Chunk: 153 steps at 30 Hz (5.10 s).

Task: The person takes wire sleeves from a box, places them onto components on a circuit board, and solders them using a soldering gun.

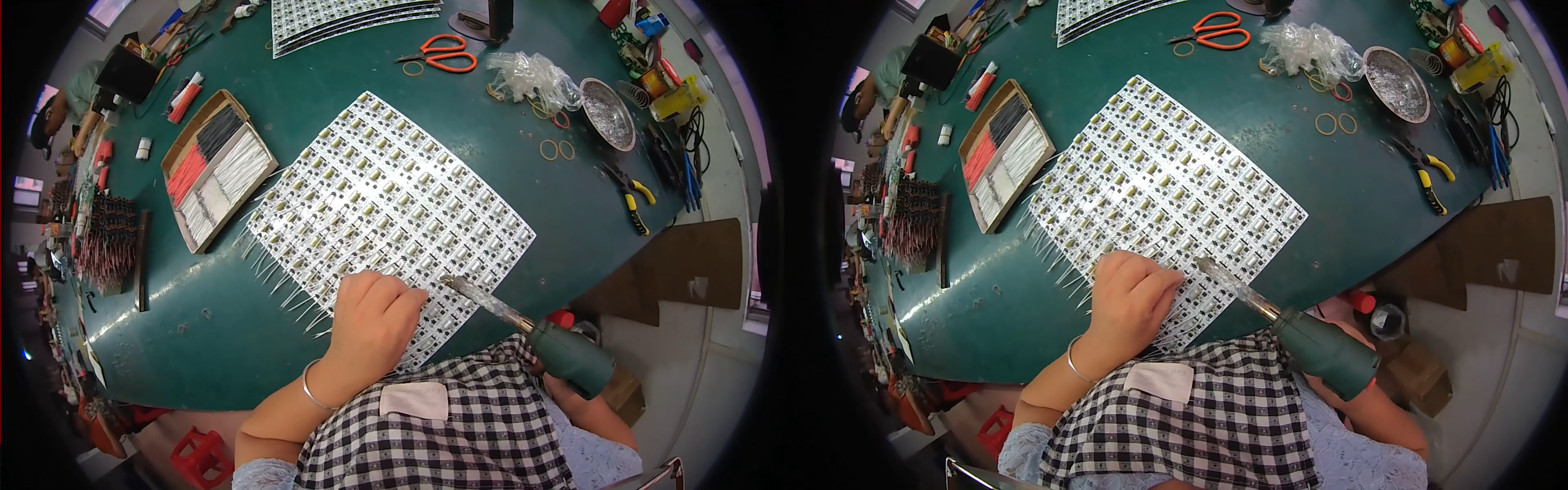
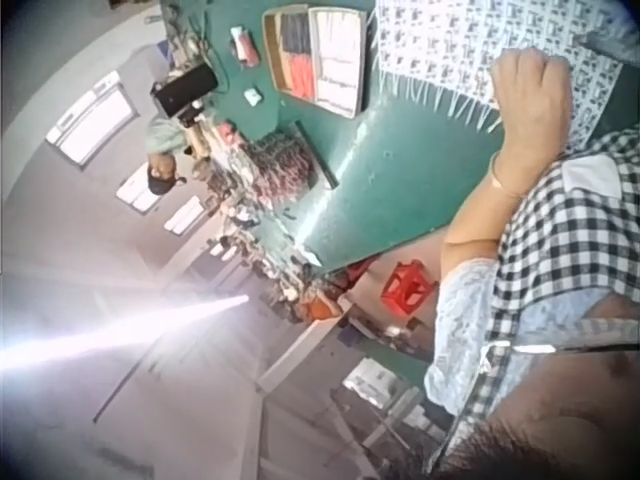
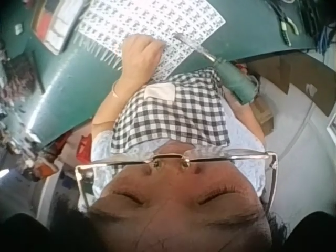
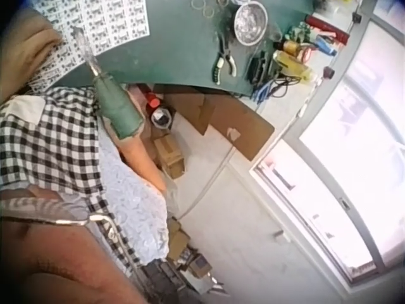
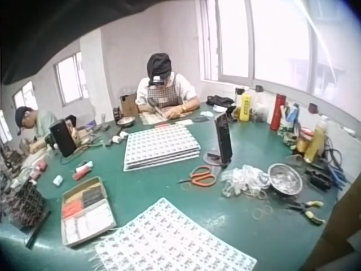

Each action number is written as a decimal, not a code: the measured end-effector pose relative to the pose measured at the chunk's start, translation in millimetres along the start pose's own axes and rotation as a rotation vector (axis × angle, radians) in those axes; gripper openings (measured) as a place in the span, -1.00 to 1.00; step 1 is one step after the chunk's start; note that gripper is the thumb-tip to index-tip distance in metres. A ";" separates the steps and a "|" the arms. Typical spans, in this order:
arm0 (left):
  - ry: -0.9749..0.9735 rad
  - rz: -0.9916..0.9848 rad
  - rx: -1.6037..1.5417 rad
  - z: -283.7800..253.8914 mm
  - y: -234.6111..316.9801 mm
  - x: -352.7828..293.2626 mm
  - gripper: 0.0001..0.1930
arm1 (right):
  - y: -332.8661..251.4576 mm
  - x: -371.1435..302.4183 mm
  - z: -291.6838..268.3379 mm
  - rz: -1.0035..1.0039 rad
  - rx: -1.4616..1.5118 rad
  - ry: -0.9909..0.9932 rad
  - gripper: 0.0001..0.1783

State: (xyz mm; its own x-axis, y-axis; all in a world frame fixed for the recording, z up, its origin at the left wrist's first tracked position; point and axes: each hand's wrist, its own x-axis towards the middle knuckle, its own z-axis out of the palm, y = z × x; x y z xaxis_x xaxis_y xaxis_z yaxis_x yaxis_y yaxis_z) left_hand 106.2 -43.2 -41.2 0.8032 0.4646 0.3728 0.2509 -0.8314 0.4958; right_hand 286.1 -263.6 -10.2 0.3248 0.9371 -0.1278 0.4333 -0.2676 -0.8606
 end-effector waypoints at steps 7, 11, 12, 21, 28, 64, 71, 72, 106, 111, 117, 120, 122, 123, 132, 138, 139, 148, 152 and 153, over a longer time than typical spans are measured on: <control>-0.011 -0.013 -0.044 6.0 -4.4 -1.4 -0.78 | 10.0 -0.1 3.5 -0.088 -0.017 0.048 -0.61; 0.021 -0.008 -0.098 6.4 -6.4 -1.4 -0.79 | 9.8 1.5 0.0 -0.160 -0.129 0.003 -0.59; 0.027 -0.004 -0.104 6.6 -6.7 -0.9 -0.80 | 8.7 1.8 -0.5 -0.156 -0.163 0.007 -0.61; -0.019 -0.022 -0.105 9.9 -10.8 -1.8 -0.81 | 1.5 8.6 0.5 -0.153 -0.143 0.010 -0.67; -0.013 -0.033 -0.123 9.3 -12.0 -4.0 -0.81 | 2.0 8.5 1.3 -0.150 -0.122 -0.022 -0.61; -0.015 -0.053 -0.138 10.9 -11.9 -4.0 -0.85 | 17.8 5.1 8.7 -0.226 -0.198 0.007 -0.66; -0.037 -0.063 -0.135 10.8 -13.1 -4.3 -0.86 | -0.7 14.9 7.0 -0.348 -0.327 0.058 -0.68; -0.045 -0.068 -0.135 10.8 -13.2 -4.3 -0.86 | -3.6 15.2 6.5 -0.313 -0.330 0.071 -0.69; -0.020 0.045 -0.037 12.4 -1.1 -4.6 -0.78 | 56.4 -15.9 23.8 -0.181 -0.186 0.056 -0.66; -0.029 0.029 -0.036 11.7 -0.8 -4.1 -0.80 | 45.1 -11.0 24.3 -0.072 0.008 0.058 -0.70; -0.044 0.022 -0.042 11.2 -0.1 -3.4 -0.80 | 43.1 -7.6 24.2 -0.173 -0.069 0.065 -0.70; -0.046 0.015 -0.042 11.8 -0.4 -3.8 -0.80 | 40.4 -2.2 23.7 -0.248 -0.108 0.089 -0.71; -0.040 0.012 -0.043 12.5 -0.2 -3.4 -0.80 | 50.3 -10.5 26.5 -0.203 -0.138 0.079 -0.70; -0.034 0.010 -0.044 12.8 0.0 -3.1 -0.81 | 54.3 -13.4 27.7 -0.157 -0.167 0.068 -0.70; -0.041 0.000 -0.049 13.7 0.7 -1.7 -0.83 | 36.9 -15.6 29.5 0.171 0.630 0.174 -0.62; -0.052 0.001 -0.041 12.2 0.3 -1.9 -0.83 | 36.5 -10.3 7.4 -0.208 0.022 0.032 -0.53; -0.051 0.003 -0.041 12.0 0.8 -1.6 -0.83 | 34.0 -13.9 8.0 -0.209 0.021 0.034 -0.53; -0.052 -0.043 -0.044 10.8 2.5 -3.7 -0.84 | 7.0 -17.1 1.3 0.204 0.643 0.241 -0.39; -0.034 0.006 -0.057 5.9 7.8 -2.0 -0.82 | 12.3 -23.7 -12.8 0.169 0.539 0.184 -0.50; -0.025 0.032 -0.069 5.6 8.8 -1.7 -0.82 | 11.2 -23.9 -15.1 0.223 0.488 0.151 -0.43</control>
State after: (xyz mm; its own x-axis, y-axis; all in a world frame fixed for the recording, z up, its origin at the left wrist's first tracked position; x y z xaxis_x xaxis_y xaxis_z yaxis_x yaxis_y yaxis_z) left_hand 110.1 -53.0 -41.8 0.8236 0.4298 0.3701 0.1878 -0.8223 0.5372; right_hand 295.9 -292.4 -9.4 0.4966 0.8175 -0.2917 -0.0878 -0.2870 -0.9539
